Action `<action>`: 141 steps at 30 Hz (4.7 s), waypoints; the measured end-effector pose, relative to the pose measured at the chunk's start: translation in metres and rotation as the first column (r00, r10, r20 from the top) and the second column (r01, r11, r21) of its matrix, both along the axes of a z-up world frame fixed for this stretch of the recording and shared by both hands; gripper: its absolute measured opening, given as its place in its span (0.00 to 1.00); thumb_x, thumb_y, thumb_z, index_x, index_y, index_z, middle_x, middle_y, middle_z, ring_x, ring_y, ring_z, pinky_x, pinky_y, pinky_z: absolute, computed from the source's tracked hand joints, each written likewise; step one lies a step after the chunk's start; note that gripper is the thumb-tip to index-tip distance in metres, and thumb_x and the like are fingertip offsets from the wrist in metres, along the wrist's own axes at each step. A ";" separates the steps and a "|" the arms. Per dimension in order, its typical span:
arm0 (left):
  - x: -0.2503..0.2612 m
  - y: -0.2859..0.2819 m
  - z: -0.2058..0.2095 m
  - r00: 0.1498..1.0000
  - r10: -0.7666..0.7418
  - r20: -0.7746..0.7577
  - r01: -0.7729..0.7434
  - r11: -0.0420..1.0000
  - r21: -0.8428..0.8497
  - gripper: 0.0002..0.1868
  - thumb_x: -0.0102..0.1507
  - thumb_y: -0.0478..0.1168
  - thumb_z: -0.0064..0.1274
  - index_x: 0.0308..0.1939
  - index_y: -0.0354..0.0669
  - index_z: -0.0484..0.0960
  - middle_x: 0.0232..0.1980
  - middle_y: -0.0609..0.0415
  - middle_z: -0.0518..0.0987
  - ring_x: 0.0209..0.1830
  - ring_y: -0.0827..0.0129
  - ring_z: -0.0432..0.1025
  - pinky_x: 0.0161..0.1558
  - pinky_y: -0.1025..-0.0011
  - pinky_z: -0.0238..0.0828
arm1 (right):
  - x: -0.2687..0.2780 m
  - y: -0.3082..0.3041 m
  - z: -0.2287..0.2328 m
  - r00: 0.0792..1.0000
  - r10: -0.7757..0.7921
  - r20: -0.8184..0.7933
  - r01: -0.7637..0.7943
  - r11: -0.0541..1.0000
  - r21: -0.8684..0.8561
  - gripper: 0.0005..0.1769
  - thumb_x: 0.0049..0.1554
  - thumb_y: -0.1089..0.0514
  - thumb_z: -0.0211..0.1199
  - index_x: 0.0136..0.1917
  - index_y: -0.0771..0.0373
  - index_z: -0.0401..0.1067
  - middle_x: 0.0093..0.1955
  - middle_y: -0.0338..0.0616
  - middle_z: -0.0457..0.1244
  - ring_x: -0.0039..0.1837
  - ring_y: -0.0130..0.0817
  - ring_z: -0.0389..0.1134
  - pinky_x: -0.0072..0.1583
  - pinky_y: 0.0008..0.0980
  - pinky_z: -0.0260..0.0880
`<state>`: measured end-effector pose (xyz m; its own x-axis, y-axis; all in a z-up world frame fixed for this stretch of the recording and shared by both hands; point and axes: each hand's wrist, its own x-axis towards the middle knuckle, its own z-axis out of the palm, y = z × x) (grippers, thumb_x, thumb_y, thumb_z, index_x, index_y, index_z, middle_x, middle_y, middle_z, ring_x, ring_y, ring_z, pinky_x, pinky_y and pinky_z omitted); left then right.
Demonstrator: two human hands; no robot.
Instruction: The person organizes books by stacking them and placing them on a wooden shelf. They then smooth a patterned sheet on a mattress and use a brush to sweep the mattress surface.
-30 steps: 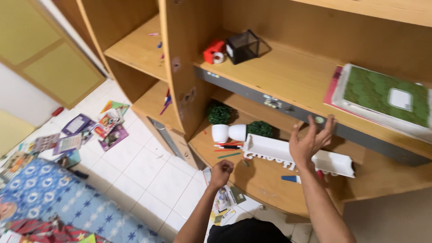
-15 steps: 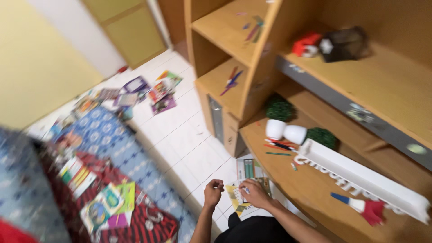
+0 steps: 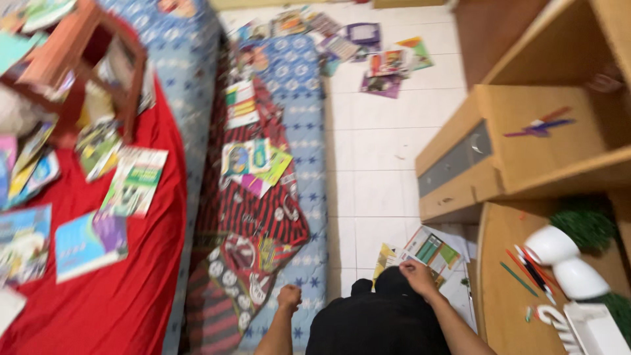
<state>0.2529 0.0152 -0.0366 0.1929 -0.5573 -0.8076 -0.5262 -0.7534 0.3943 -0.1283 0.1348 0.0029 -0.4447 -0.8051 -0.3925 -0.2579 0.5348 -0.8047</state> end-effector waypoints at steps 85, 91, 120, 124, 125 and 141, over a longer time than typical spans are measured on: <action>-0.124 -0.561 -0.423 0.519 0.782 0.346 -0.628 0.623 -0.466 0.39 0.59 0.60 0.56 0.69 0.49 0.65 0.64 0.38 0.65 0.64 0.40 0.59 0.55 0.38 0.61 | 0.118 -0.936 -0.465 0.092 0.824 -0.559 -0.976 -0.037 -0.215 0.34 0.56 0.47 0.66 0.68 0.71 0.69 0.59 0.59 0.63 0.59 0.54 0.67 0.61 0.47 0.69; -0.146 -0.566 -0.515 0.241 0.820 0.519 -0.311 0.572 -0.759 0.41 0.57 0.62 0.55 0.70 0.51 0.65 0.61 0.38 0.67 0.58 0.43 0.62 0.56 0.42 0.58 | 0.160 -0.941 -0.542 0.442 0.671 -0.595 -0.897 0.308 -0.318 0.36 0.57 0.40 0.67 0.72 0.60 0.68 0.65 0.58 0.56 0.64 0.57 0.61 0.61 0.52 0.64; -0.155 -0.532 -0.504 0.335 0.910 0.244 -0.324 0.355 -0.877 0.21 0.56 0.49 0.61 0.47 0.44 0.74 0.49 0.49 0.77 0.55 0.48 0.68 0.54 0.47 0.61 | 0.039 -0.842 -0.561 0.195 0.870 -0.452 -0.950 0.053 -0.308 0.20 0.53 0.45 0.70 0.38 0.67 0.78 0.53 0.55 0.64 0.55 0.50 0.67 0.56 0.42 0.69; -0.143 -0.518 -0.508 0.453 0.891 0.014 -0.526 0.280 -0.803 0.18 0.61 0.48 0.60 0.48 0.43 0.77 0.39 0.52 0.82 0.45 0.56 0.76 0.48 0.55 0.68 | 0.042 -0.838 -0.551 0.194 0.886 -0.421 -0.962 0.088 -0.260 0.20 0.49 0.49 0.74 0.46 0.67 0.77 0.48 0.51 0.67 0.50 0.45 0.70 0.53 0.39 0.71; -0.149 -0.514 -0.511 0.463 0.883 -0.077 -0.596 0.245 -0.765 0.17 0.61 0.46 0.59 0.48 0.41 0.79 0.39 0.50 0.82 0.43 0.56 0.77 0.45 0.57 0.70 | 0.040 -0.841 -0.549 0.194 0.895 -0.402 -0.966 0.102 -0.239 0.23 0.47 0.51 0.76 0.50 0.67 0.77 0.46 0.50 0.68 0.49 0.44 0.71 0.52 0.38 0.71; -0.249 -0.456 -0.544 0.659 0.577 -0.483 -0.747 0.428 -0.509 0.22 0.62 0.40 0.47 0.55 0.32 0.84 0.51 0.44 0.86 0.50 0.62 0.79 0.54 0.66 0.73 | 0.003 -0.834 -0.557 0.088 0.962 0.260 -0.993 0.106 -0.054 0.19 0.57 0.56 0.67 0.59 0.66 0.75 0.51 0.44 0.71 0.48 0.33 0.73 0.50 0.36 0.77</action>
<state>0.0037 -0.4405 -0.5806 0.6139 -0.6890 -0.3854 0.1822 -0.3513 0.9184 -0.1251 -0.6997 -0.5541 0.7913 -0.4134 -0.4506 -0.4898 0.0127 -0.8718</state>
